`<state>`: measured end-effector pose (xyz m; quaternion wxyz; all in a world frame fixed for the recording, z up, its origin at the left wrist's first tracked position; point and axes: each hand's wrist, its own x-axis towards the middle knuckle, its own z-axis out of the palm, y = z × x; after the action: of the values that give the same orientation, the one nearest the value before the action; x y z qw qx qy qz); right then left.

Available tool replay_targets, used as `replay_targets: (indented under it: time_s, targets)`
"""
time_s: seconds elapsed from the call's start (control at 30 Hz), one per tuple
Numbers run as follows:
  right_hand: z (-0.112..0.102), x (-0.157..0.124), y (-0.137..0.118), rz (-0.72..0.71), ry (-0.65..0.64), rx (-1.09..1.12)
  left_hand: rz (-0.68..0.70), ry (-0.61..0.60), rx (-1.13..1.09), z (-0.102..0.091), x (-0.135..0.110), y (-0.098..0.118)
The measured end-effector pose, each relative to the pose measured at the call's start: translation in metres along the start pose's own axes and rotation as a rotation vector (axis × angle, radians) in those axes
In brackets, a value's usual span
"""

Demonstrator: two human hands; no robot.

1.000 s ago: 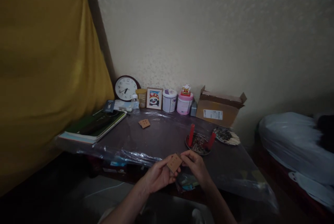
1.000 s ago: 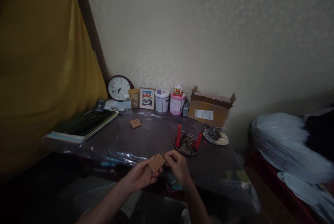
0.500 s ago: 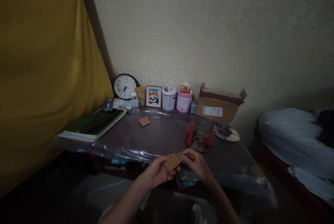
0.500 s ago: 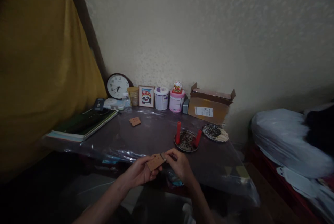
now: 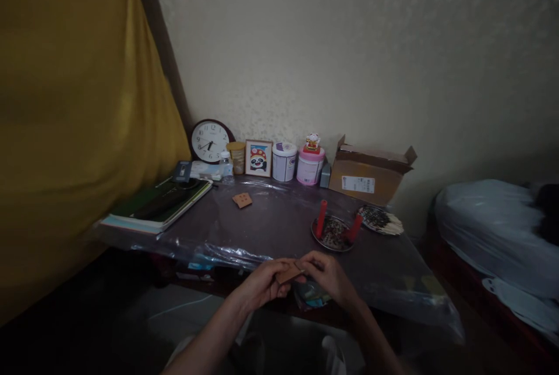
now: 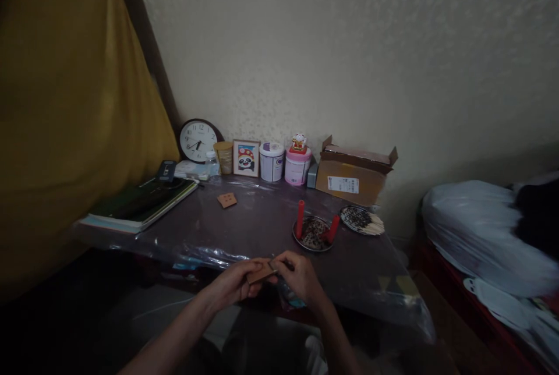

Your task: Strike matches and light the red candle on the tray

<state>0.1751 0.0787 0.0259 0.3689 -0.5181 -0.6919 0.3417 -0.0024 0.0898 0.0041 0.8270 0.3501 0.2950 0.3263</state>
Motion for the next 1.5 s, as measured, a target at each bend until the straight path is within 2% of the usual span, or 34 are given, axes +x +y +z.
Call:
replay_targets:
  time_s: [0.2, 0.4, 0.7, 0.93, 1.17, 1.37, 1.5]
  targets:
    - [-0.002, -0.002, 0.008, -0.081, -0.077, -0.078, 0.048, 0.080, 0.106, -0.003, 0.005, -0.005]
    - [-0.002, -0.006, 0.018, -0.080, -0.201, -0.138, 0.035, 0.105, 0.214, -0.003, 0.005, -0.009]
    - [0.004, -0.003, 0.019, -0.185, -0.136, -0.298, 0.029, 0.123, 0.258, -0.005, 0.005, -0.008]
    - [0.002, -0.005, 0.016, -0.231, -0.170, -0.341, 0.059, 0.112, 0.278, -0.008, 0.009, -0.012]
    - [0.006, -0.004, 0.019, -0.200, -0.115, -0.351, 0.084, 0.109, 0.304, -0.012, 0.011, -0.015]
    - [0.002, -0.004, 0.013, -0.224, -0.184, -0.368, 0.091, 0.144, 0.336, -0.011, 0.010, -0.014]
    - [0.005, -0.003, 0.015, -0.204, -0.176, -0.435, 0.083, 0.137, 0.361, -0.012, 0.011, -0.015]
